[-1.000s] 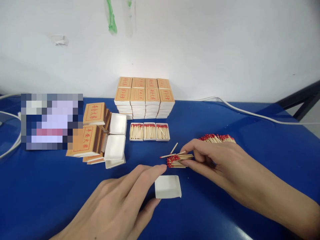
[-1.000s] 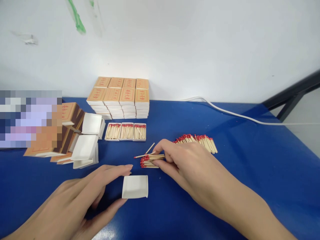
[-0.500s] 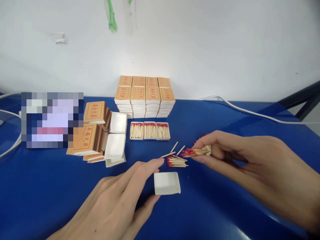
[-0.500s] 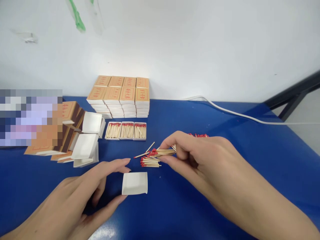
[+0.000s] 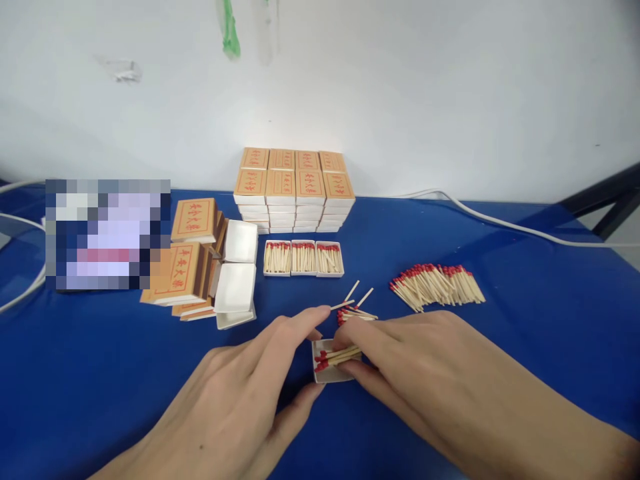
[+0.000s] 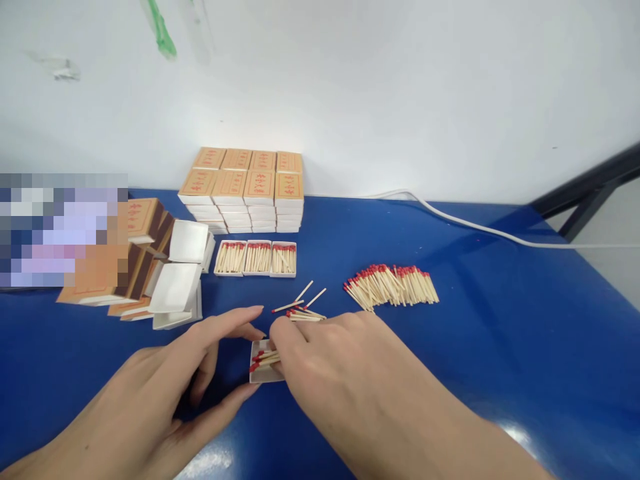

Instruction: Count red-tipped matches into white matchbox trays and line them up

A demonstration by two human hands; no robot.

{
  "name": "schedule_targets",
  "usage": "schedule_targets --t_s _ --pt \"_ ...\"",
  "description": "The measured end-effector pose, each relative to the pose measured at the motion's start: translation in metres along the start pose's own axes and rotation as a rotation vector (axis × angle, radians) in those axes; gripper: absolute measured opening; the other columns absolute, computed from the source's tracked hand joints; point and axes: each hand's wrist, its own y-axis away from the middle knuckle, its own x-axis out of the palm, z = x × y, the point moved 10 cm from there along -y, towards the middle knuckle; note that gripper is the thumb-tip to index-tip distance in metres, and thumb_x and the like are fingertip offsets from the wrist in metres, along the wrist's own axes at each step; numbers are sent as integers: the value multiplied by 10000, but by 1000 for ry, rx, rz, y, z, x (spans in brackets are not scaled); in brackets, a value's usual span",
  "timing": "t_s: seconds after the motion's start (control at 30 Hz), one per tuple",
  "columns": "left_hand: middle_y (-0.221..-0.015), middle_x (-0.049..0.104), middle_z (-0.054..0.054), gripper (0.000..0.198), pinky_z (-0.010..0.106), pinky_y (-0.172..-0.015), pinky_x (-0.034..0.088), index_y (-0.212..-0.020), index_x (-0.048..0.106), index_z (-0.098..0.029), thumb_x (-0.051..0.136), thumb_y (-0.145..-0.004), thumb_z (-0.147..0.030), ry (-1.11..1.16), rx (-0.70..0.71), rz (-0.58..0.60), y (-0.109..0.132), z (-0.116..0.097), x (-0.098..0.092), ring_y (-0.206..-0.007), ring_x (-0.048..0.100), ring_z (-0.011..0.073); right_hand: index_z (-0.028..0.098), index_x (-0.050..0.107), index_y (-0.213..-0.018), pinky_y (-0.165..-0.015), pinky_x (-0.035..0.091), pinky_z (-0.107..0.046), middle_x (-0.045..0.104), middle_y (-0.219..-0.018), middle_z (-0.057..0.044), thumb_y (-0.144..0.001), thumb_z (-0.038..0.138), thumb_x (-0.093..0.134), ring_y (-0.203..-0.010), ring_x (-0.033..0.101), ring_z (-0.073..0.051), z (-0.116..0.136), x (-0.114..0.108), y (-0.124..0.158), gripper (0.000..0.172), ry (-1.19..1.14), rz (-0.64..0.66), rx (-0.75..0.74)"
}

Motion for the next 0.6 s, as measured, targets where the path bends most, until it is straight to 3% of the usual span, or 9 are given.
schedule_targets --t_s 0.2,0.43,0.6 --pt "-758 485 -110 628 241 -498 499 -1773 420 -384 627 -1182 -339 -12 -12 4 0 0 0 -509 548 141 265 762 -1083 -647 466 -335 857 -998 -41 -1136 168 622 -736 758 -204 3 -5 -3 178 -31 4 -4" --pt "-762 482 -109 639 220 -521 524 -1783 422 -372 634 -1182 -329 7 -8 8 1 4 2 -514 539 127 271 750 -1092 -672 440 -309 803 -927 42 -1217 266 625 -733 713 -132 -18 -7 0 177 -267 4 57" --pt "-907 686 -65 628 228 -572 592 -1790 425 -356 610 -1190 -329 13 -1 9 2 3 1 -534 570 112 283 790 -1103 -635 396 -284 732 -834 77 -1165 222 694 -655 597 -98 -27 -4 -1 129 -364 -14 82"
